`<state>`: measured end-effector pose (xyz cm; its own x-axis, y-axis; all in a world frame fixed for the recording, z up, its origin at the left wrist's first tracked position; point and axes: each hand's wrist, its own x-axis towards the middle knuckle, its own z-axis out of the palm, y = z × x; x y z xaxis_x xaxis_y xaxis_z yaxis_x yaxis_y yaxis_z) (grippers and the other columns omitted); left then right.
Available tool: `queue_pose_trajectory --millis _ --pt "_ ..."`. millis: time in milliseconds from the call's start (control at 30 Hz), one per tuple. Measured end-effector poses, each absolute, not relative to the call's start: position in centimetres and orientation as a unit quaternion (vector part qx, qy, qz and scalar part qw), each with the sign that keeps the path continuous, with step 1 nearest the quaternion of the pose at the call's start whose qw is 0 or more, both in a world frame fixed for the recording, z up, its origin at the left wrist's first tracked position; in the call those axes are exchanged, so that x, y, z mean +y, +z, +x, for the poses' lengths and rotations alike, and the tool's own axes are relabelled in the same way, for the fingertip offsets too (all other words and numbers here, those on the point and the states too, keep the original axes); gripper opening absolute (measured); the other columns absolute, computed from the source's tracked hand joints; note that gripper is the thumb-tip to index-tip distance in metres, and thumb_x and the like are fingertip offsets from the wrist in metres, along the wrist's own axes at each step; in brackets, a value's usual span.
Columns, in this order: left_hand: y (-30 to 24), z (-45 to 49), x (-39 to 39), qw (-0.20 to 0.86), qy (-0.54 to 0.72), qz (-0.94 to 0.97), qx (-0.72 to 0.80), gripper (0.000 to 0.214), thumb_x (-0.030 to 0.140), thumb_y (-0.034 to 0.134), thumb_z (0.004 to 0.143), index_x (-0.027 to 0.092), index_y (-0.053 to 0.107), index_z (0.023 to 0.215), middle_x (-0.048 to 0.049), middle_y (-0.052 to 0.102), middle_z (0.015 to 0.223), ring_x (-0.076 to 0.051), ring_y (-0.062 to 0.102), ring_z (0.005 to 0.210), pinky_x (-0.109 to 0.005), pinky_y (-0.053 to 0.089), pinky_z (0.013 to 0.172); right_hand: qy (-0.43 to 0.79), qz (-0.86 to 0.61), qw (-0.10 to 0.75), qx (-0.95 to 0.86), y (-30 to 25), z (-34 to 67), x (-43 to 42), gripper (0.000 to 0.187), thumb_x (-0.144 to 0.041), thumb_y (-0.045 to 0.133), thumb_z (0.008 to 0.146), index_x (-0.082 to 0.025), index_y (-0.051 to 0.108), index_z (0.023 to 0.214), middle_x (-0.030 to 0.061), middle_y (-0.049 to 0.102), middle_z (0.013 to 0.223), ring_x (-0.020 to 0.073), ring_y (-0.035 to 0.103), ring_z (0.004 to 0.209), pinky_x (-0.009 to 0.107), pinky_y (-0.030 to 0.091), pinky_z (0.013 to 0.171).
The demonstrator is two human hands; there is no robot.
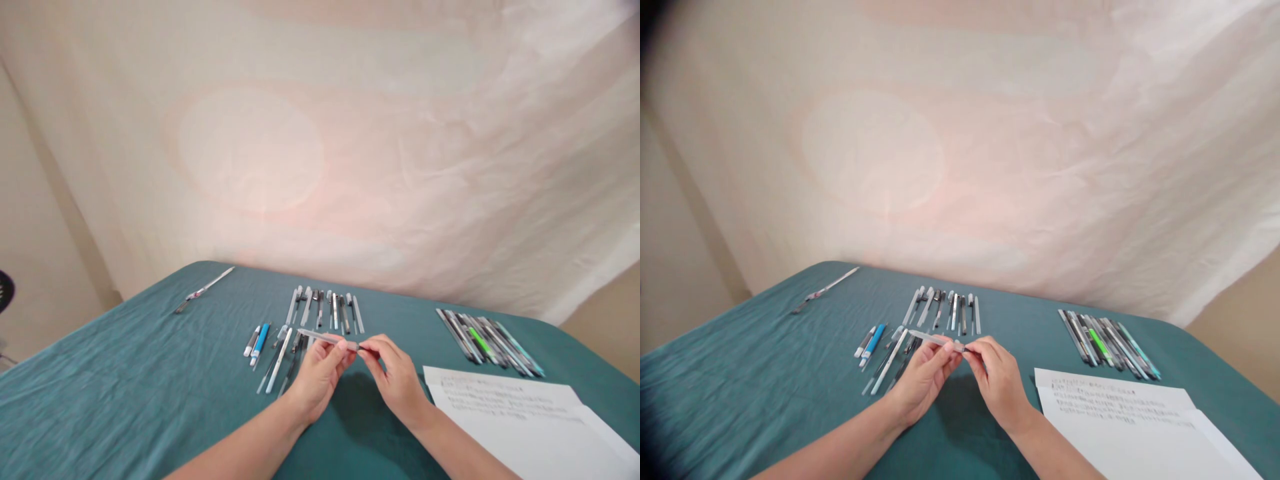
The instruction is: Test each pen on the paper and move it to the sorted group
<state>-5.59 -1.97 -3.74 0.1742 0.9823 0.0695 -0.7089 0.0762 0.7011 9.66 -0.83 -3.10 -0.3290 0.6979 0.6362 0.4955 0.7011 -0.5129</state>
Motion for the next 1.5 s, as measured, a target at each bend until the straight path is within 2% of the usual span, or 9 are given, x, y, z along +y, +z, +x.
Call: queue_pose_trajectory --millis 300,500,600,800,1000,1100,1233,1400,1500 --pt "-3.69 -5.41 -2.27 0.686 0.594 0.346 0.238 0.01 0.022 0.06 0.078 0.015 0.056 0.082 -0.0032 0.062 0.082 -0.013 0.056 0.082 -0.028 0.041 0.082 0.007 -0.38 0.4 -0.834 -4.07 9.8 -0.44 0.009 -0.021 0.04 0.089 -0.018 0.048 0.085 0.0041 0.055 0.077 0.0154 0.051 0.068 0.028 0.04 0.063" --pt "-3.6 -5.26 -2.45 0.683 0.585 0.354 0.256 0.014 0.026 0.062 0.076 0.015 0.055 0.081 -0.0033 0.062 0.081 -0.013 0.057 0.081 -0.029 0.043 0.08 -0.05 -0.394 0.354 -0.846 -3.83 9.84 -0.58 0.021 -0.024 0.035 0.09 -0.018 0.049 0.075 0.0046 0.054 0.072 0.0158 0.049 0.065 0.028 0.037 0.062" --pt "-3.73 -5.26 -2.41 0.675 0.582 0.367 0.268 0.016 0.027 0.063 0.075 0.015 0.054 0.081 -0.0031 0.062 0.08 -0.014 0.057 0.081 -0.029 0.043 0.079 0.006 -0.43 0.352 -0.831 -3.73 9.58 -0.89 0.028 -0.027 0.032 0.091 -0.019 0.047 0.069 0.0025 0.053 0.064 0.0143 0.049 0.059 0.026 0.035 0.058" --pt "-4.02 -5.2 -2.32 0.653 0.589 0.389 0.275 0.016 0.027 0.061 0.077 0.015 0.053 0.085 -0.0046 0.063 0.084 -0.015 0.058 0.082 -0.031 0.043 0.08 0.269 -0.459 0.389 -0.752 -3.67 9.22 -1.28 0.041 -0.035 0.022 0.093 -0.02 0.044 0.063 -0.0038 0.047 0.047 0.0116 0.049 0.046 0.023 0.037 0.052" --pt "-3.73 -5.14 -2.31 0.647 0.606 0.374 0.273 0.015 0.026 0.061 0.077 0.015 0.054 0.084 -0.004 0.062 0.086 -0.014 0.057 0.085 -0.031 0.042 0.084 0.214 -0.441 0.413 -0.768 -3.2 9.42 -1.26 0.017 -0.034 0.038 0.088 -0.019 0.047 0.086 -0.0006 0.053 0.069 0.0129 0.051 0.059 0.024 0.039 0.059" --pt "-3.67 -5.15 -2.36 0.654 0.598 0.375 0.27 0.016 0.026 0.062 0.075 0.015 0.054 0.084 -0.004 0.063 0.085 -0.015 0.057 0.085 -0.032 0.042 0.083 0.205 -0.436 0.401 -0.779 -3.17 9.35 -1.22 0.022 -0.033 0.035 0.09 -0.02 0.047 0.077 -0.0008 0.052 0.065 0.0129 0.05 0.058 0.024 0.038 0.059" --pt "-3.8 -5.14 -2.31 0.648 0.598 0.379 0.279 0.018 0.027 0.064 0.074 0.016 0.054 0.084 -0.0033 0.063 0.083 -0.015 0.058 0.083 -0.03 0.044 0.08 0.276 -0.437 0.398 -0.758 -3.36 9.28 -1.14 0.036 -0.033 0.026 0.092 -0.019 0.045 0.065 -0.0023 0.05 0.055 0.0118 0.05 0.052 0.023 0.038 0.055" --pt "-3.88 -5.13 -2.12 0.64 0.61 0.372 0.283 0.02 0.028 0.064 0.073 0.015 0.055 0.084 -0.0045 0.064 0.085 -0.015 0.058 0.084 -0.03 0.043 0.081 0.311 -0.424 0.427 -0.736 -3.24 9.41 -1.07 0.021 -0.035 0.035 0.09 -0.019 0.047 0.083 -0.0021 0.053 0.065 0.0121 0.052 0.057 0.023 0.04 0.055" --pt "-3.88 -5.15 -2.13 0.642 0.607 0.372 0.285 0.022 0.029 0.066 0.071 0.015 0.055 0.084 -0.0053 0.064 0.085 -0.016 0.059 0.084 -0.03 0.044 0.081 0.282 -0.425 0.419 -0.751 -3.09 9.39 -1.0 0.022 -0.033 0.036 0.089 -0.019 0.048 0.076 -0.0019 0.052 0.063 0.0124 0.051 0.058 0.023 0.039 0.058"
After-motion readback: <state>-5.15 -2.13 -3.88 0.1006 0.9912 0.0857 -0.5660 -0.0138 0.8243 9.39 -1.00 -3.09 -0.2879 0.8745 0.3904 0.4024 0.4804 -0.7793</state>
